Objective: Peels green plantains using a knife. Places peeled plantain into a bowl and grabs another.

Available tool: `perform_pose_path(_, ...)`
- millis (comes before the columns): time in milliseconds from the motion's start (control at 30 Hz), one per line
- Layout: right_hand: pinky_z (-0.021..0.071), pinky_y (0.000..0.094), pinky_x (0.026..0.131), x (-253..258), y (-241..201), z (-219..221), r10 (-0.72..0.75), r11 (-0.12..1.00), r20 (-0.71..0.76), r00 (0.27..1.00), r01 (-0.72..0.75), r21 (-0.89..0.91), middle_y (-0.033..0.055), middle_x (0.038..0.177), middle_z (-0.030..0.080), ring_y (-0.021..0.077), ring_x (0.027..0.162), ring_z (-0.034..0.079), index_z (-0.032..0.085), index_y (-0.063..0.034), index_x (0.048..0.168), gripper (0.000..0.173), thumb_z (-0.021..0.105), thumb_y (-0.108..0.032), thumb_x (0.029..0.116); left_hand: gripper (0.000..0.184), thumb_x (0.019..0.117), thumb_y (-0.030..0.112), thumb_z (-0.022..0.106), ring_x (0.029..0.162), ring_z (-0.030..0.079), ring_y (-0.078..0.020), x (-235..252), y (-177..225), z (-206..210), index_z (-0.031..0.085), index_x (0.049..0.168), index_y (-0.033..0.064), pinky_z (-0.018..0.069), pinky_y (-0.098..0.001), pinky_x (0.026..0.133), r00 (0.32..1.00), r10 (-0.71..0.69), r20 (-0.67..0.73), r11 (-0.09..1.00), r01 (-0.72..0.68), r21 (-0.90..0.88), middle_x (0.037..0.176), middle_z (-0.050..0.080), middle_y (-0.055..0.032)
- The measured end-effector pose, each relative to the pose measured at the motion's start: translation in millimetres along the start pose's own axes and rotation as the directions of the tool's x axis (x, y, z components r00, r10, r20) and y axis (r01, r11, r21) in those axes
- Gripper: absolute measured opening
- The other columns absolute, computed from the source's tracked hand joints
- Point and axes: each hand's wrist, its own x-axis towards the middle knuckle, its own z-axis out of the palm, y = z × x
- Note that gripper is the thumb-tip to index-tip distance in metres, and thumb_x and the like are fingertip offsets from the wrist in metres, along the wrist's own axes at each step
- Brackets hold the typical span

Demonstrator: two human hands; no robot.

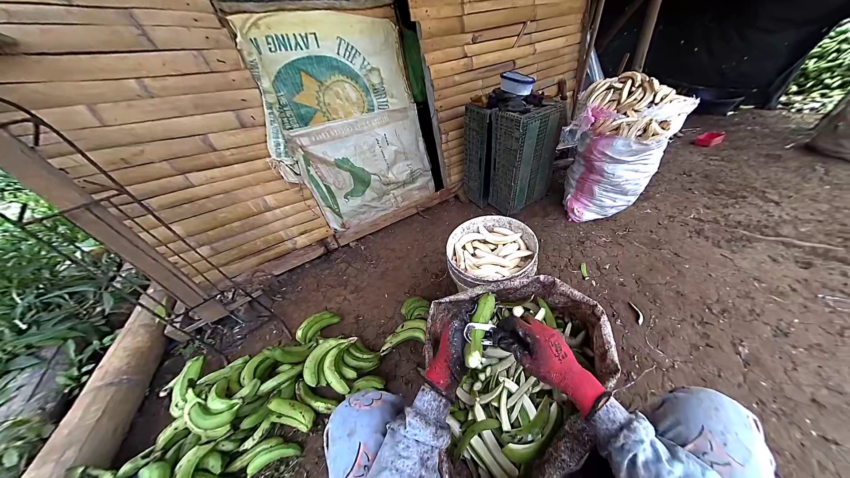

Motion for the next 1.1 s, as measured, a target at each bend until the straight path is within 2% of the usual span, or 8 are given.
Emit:
perform_pose_path(67,0.0501,0.0597,0.095,13,6,-6,0.088,0.99,-0.11,0.99,-0.099,-0.1,0.0286,0.127,0.063,0.0456,0.114,0.064,0.062,-0.0036,0.137,0.046,0.064,-0.017,0.0926,0.035,0.112,0.02,0.03,0.068,0.062,-0.0098,-10,-1,5,0.057,0.119,-0.0011,0.0551,-0.0252,0.062,0.999,-0.026,-0.025,0.997,0.028,0.077,0.085,0.064,-0.0062)
perform_pose_path(167,0.0475,0.0572,0.103,31,21,-26,0.301,0.947,-0.215,0.929,-0.317,-0.044,0.0257,0.132,0.062,0.0413,0.121,0.063,0.053,-0.0011,0.145,0.049,0.057,-0.018,0.0995,0.042,0.1117,0.019,0.036,0.109,0.061,-0.0129,-24,7,9,0.049,0.142,-0.0064,0.0494,-0.028,0.097,1.0,0.008,-0.003,0.965,-0.007,0.263,0.127,0.062,-0.0175)
perform_pose_path(267,0.0513,0.0504,0.1,17,13,-22,0.135,0.989,-0.253,0.958,-0.115,0.092,0.0184,0.122,0.069,0.0314,0.113,0.067,0.063,-0.0043,0.135,0.041,0.058,-0.023,0.0995,0.039,0.1126,0.026,0.034,0.068,0.064,-0.0143,-1,-2,1,0.058,0.125,-0.0026,0.0575,-0.03,0.062,0.984,0.017,-0.178,0.998,-0.006,0.063,0.086,0.065,-0.0093)
perform_pose_path(367,0.0548,0.0496,0.092,-8,-9,2,-0.102,0.991,-0.072,0.992,0.108,0.084,0.0145,0.115,0.071,0.0291,0.106,0.069,0.069,-0.0102,0.127,0.036,0.062,-0.025,0.0958,0.041,0.1131,0.026,0.029,0.077,0.066,-0.015,16,-2,-13,0.055,0.129,-0.0023,0.0586,-0.0303,0.071,0.988,0.069,-0.141,0.992,-0.083,-0.092,0.094,0.066,-0.0098)
perform_pose_path(533,0.0493,0.0603,0.097,15,-2,-21,0.143,0.975,-0.196,0.97,-0.173,-0.141,0.0295,0.128,0.063,0.0471,0.117,0.063,0.063,-0.003,0.136,0.042,0.061,-0.018,0.0962,0.041,0.1124,0.026,0.032,0.083,0.067,-0.0134,-13,2,-8,0.056,0.131,-0.0024,0.0582,-0.0314,0.077,0.992,-0.084,0.096,0.986,0.069,0.153,0.101,0.067,-0.0092)
perform_pose_path(800,0.0569,0.0527,0.085,-20,-26,24,-0.044,0.999,-0.205,0.978,0.046,0.008,0.0201,0.112,0.071,0.0365,0.1,0.07,0.07,-0.005,0.125,0.04,0.069,-0.022,0.0889,0.039,0.1129,0.025,0.032,0.089,0.066,-0.0163,11,-3,1,0.04,0.14,-0.0024,0.0581,-0.0331,0.082,0.903,0.058,-0.427,0.955,-0.175,-0.24,0.106,0.061,-0.0136)
perform_pose_path(967,0.0554,0.0558,0.083,-8,-36,19,0.037,0.996,-0.124,0.992,-0.046,-0.075,0.0248,0.116,0.068,0.0421,0.101,0.069,0.066,-0.0061,0.132,0.044,0.066,-0.013,0.0883,0.034,0.1133,0.024,0.024,0.084,0.068,-0.0134,9,-1,1,0.046,0.127,0.0027,0.0597,-0.0304,0.081,0.935,0.077,-0.345,0.853,-0.241,-0.463,0.096,0.063,-0.0055)
perform_pose_path(1100,0.0556,0.0557,0.084,0,-28,15,0.038,0.992,-0.161,0.986,-0.056,-0.11,0.0251,0.118,0.067,0.0427,0.103,0.069,0.066,-0.0044,0.132,0.043,0.065,-0.017,0.0909,0.038,0.1122,0.015,0.027,0.096,0.066,-0.0152,7,-9,4,0.049,0.134,-0.0069,0.0556,-0.0295,0.087,0.913,0.213,-0.348,0.968,-0.246,-0.053,0.112,0.065,-0.0151)
